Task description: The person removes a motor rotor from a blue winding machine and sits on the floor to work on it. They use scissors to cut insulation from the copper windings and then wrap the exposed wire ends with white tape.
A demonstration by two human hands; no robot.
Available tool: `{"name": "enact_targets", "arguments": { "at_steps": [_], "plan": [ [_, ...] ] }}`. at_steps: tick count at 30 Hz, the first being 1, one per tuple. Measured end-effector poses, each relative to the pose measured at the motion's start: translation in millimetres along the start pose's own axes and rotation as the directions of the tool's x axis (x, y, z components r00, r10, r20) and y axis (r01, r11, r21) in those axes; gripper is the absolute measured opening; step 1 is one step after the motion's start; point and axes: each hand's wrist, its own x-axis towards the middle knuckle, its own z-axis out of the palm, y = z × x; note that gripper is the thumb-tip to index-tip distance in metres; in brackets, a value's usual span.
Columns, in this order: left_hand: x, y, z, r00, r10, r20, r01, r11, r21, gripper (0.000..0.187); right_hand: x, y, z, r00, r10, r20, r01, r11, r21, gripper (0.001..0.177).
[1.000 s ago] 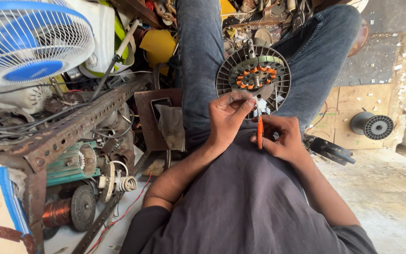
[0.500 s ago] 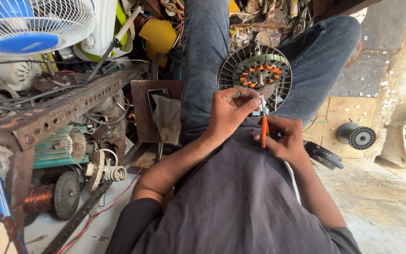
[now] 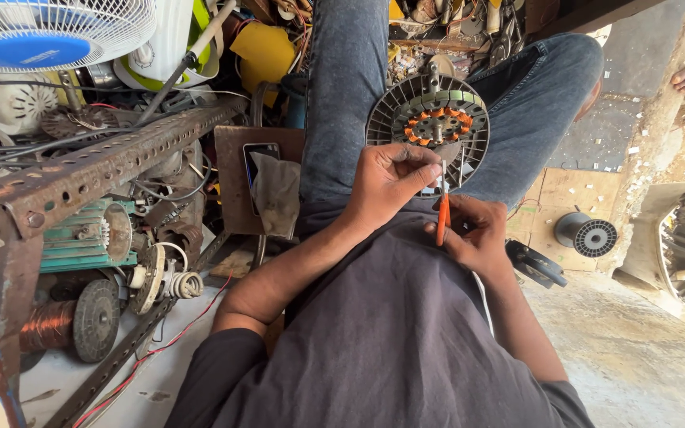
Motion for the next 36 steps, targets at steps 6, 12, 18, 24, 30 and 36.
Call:
{"name": "enact_targets", "arguments": {
  "at_steps": [6, 12, 18, 24, 30, 36],
  "plan": [
    [1, -7, -4, 1.0, 0.03, -0.009, -0.03, 1.0, 0.004, 0.014, 1, 2, 1, 1.0, 0.024, -0.011, -0.024, 0.999, 0.035, 0.026],
    [-4, 5, 1, 0.996, 0.089, -0.006, -0.087, 0.988, 0.129, 0.022, 4, -4, -5, 0.999, 0.023, 0.039, -0.024, 1.0, 0.015, 0.028],
    [-6, 11, 3, 0.998, 0.056, -0.016, -0.054, 0.991, 0.121, 0.031, 6, -9, -4, 0.999, -0.006, 0.047, 0.009, 0.998, -0.057, 0.032],
    [-3, 11, 4, 0.999, 0.034, -0.004, -0.034, 0.998, 0.057, 0.02, 7, -8, -8, 0.996, 0.002, 0.084, 0.002, 0.999, -0.046, 0.03],
    [-3, 17, 2, 1.0, 0.018, 0.019, -0.02, 0.997, 0.073, 0.016, 12, -11, -12, 0.992, 0.008, 0.126, -0.009, 1.0, 0.006, 0.031],
    [-2, 17, 1, 1.0, 0.02, 0.014, -0.021, 0.995, 0.095, 0.014, 11, -13, -12, 0.992, 0.011, 0.129, -0.01, 1.0, -0.011, 0.03]
  ]
}}
